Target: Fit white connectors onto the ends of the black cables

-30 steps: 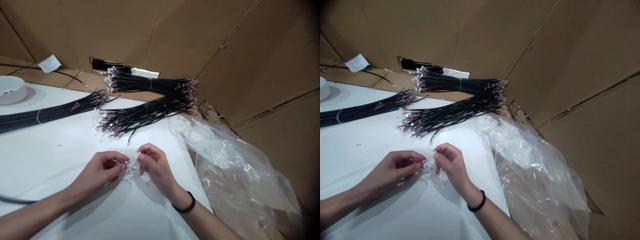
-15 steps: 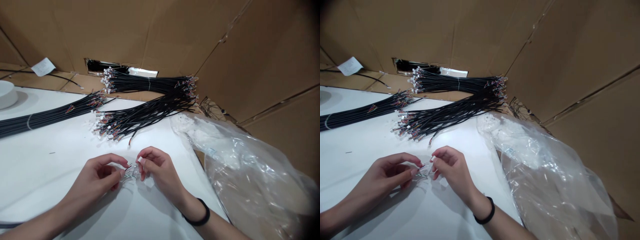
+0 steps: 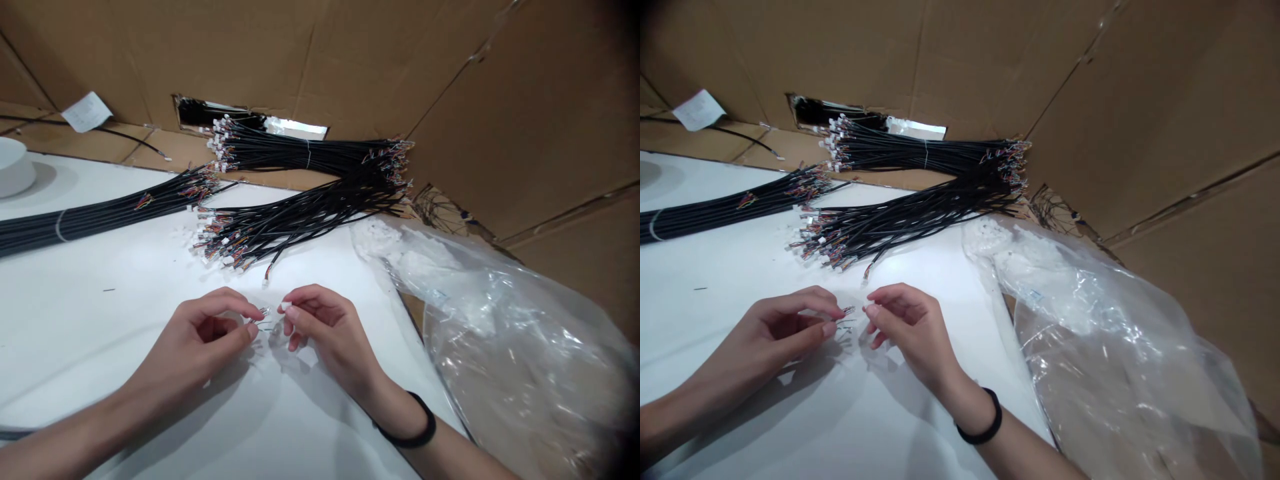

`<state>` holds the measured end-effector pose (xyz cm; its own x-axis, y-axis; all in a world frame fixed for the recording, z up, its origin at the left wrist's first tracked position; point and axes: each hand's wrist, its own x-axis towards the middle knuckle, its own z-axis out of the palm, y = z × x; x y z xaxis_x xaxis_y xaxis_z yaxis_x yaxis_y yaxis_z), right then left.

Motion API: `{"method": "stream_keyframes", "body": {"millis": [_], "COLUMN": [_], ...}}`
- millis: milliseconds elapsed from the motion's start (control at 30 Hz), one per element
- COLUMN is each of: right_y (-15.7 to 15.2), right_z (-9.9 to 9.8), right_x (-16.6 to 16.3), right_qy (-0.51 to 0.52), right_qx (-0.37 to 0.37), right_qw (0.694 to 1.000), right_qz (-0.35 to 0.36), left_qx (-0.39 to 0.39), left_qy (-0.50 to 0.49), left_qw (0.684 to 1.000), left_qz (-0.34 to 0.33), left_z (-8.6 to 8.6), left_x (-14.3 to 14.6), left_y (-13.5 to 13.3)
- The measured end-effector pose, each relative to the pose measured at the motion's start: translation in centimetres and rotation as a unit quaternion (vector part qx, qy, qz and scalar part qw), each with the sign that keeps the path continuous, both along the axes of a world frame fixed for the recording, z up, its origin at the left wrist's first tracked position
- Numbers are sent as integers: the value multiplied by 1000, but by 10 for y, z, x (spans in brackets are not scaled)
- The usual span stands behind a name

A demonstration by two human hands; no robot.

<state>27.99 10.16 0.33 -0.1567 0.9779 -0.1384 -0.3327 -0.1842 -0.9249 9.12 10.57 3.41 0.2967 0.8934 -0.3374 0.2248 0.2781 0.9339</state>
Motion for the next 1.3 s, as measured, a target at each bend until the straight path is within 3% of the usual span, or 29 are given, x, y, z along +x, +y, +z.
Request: {"method": "stream_keyframes", "body": {"millis": [433, 700, 1300], "right_y": [-2, -2, -3], "right_z": [2, -1, 1], "right_x": [2, 1, 2], "right_qy": [-17, -12, -23], "right_qx": [15, 24, 23], "right_qw": [999, 999, 998], "right_qz": [30, 40, 50], "left_qx": [-27, 37, 18], "left_qy": [11, -6, 32], "left_qw": [1000, 999, 999], "left_qz": [-9, -5, -9], "left_z": [-1, 2, 2], "left_x": [-2, 1, -1], "left_y": [-2, 1, 1]}}
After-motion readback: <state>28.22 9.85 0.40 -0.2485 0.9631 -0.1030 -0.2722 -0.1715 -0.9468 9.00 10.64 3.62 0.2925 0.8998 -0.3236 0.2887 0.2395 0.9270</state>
